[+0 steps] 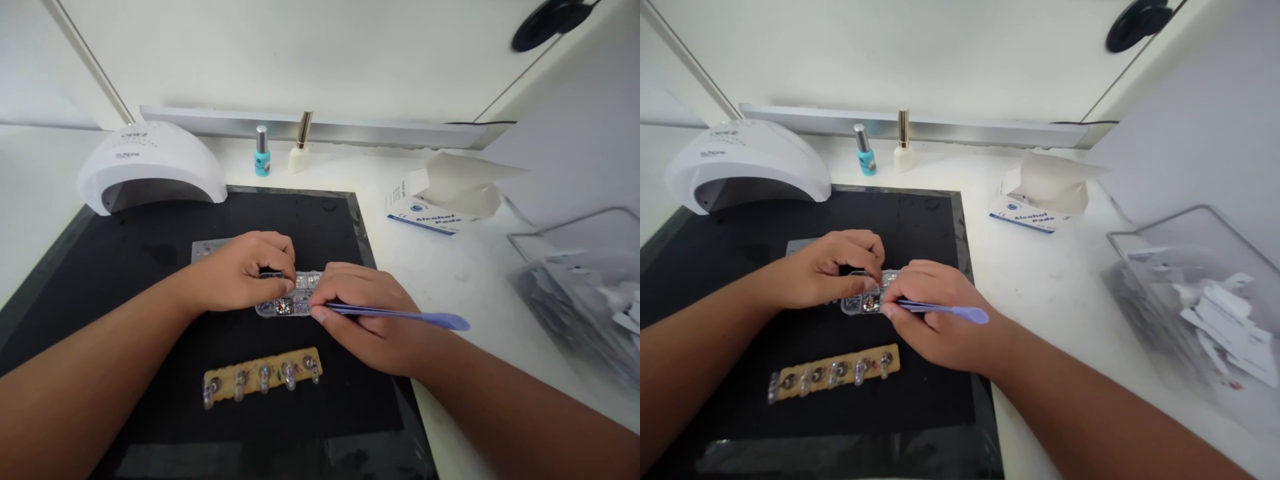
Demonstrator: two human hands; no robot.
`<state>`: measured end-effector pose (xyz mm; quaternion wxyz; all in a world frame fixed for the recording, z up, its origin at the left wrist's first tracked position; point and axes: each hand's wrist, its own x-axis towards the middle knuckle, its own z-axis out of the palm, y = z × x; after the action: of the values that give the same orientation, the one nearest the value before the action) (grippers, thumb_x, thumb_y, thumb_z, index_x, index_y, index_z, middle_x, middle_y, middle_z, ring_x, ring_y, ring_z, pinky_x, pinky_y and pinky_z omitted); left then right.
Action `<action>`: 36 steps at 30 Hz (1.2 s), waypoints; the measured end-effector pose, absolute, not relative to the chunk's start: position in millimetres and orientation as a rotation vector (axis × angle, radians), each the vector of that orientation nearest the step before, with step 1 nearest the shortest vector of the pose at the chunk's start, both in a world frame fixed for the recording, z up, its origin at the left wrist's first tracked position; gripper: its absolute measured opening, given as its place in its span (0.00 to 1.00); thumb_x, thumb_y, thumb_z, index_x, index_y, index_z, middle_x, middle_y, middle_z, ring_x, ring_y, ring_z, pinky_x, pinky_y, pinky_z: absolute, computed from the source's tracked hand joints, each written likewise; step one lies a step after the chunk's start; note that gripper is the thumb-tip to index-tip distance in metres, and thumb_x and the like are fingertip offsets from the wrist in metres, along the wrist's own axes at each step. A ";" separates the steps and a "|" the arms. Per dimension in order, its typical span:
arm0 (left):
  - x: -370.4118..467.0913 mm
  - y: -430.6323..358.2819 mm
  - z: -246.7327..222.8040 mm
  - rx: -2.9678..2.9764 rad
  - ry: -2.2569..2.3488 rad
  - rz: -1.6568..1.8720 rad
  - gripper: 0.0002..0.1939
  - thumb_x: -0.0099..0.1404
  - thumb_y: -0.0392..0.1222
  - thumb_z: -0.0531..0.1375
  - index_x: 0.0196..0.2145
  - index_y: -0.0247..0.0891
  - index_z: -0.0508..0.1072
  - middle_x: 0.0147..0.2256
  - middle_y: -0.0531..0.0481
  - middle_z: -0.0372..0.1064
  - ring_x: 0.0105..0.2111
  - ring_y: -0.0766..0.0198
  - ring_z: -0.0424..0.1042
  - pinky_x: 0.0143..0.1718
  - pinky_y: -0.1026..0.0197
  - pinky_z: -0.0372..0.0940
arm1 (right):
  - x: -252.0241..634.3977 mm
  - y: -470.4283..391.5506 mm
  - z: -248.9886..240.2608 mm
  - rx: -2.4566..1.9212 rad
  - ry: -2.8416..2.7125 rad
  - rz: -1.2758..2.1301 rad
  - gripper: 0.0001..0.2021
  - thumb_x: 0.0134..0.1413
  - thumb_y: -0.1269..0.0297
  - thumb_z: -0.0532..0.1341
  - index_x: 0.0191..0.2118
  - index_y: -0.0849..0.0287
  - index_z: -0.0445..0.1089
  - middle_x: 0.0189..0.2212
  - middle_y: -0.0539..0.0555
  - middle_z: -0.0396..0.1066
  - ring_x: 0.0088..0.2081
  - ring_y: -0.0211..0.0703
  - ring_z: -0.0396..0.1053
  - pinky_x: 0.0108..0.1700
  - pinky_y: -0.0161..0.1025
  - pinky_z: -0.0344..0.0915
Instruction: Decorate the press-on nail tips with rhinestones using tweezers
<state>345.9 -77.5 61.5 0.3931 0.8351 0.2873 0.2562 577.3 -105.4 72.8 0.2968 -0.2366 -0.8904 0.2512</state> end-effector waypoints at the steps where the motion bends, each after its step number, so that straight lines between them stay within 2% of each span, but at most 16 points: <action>1: 346.0 -77.5 61.4 2.120 0.728 0.650 0.11 0.67 0.34 0.59 0.30 0.33 0.80 0.32 0.49 0.70 0.33 0.67 0.71 0.36 0.65 0.65 | 577.0 -105.6 72.5 -0.625 -2.375 0.653 0.08 0.65 0.73 0.57 0.33 0.59 0.69 0.27 0.50 0.73 0.31 0.37 0.68 0.33 0.35 0.64; 24: 345.4 -77.2 61.9 2.132 0.742 0.651 0.10 0.66 0.35 0.59 0.29 0.36 0.80 0.31 0.50 0.70 0.32 0.66 0.70 0.36 0.63 0.65 | 575.5 -108.5 77.4 -0.678 -2.400 0.667 0.09 0.66 0.73 0.57 0.33 0.59 0.68 0.28 0.50 0.73 0.30 0.37 0.68 0.34 0.35 0.66; 36: 345.7 -77.4 62.8 2.129 0.749 0.649 0.10 0.66 0.34 0.59 0.29 0.35 0.80 0.31 0.50 0.70 0.32 0.66 0.70 0.35 0.64 0.65 | 574.7 -107.5 75.8 -0.678 -2.405 0.656 0.08 0.65 0.73 0.57 0.33 0.58 0.68 0.28 0.50 0.73 0.30 0.36 0.68 0.33 0.34 0.64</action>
<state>345.7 -77.4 62.8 0.3860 0.8363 0.2943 0.2550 574.7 -107.5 75.8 0.2756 -0.2521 -0.8949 0.2442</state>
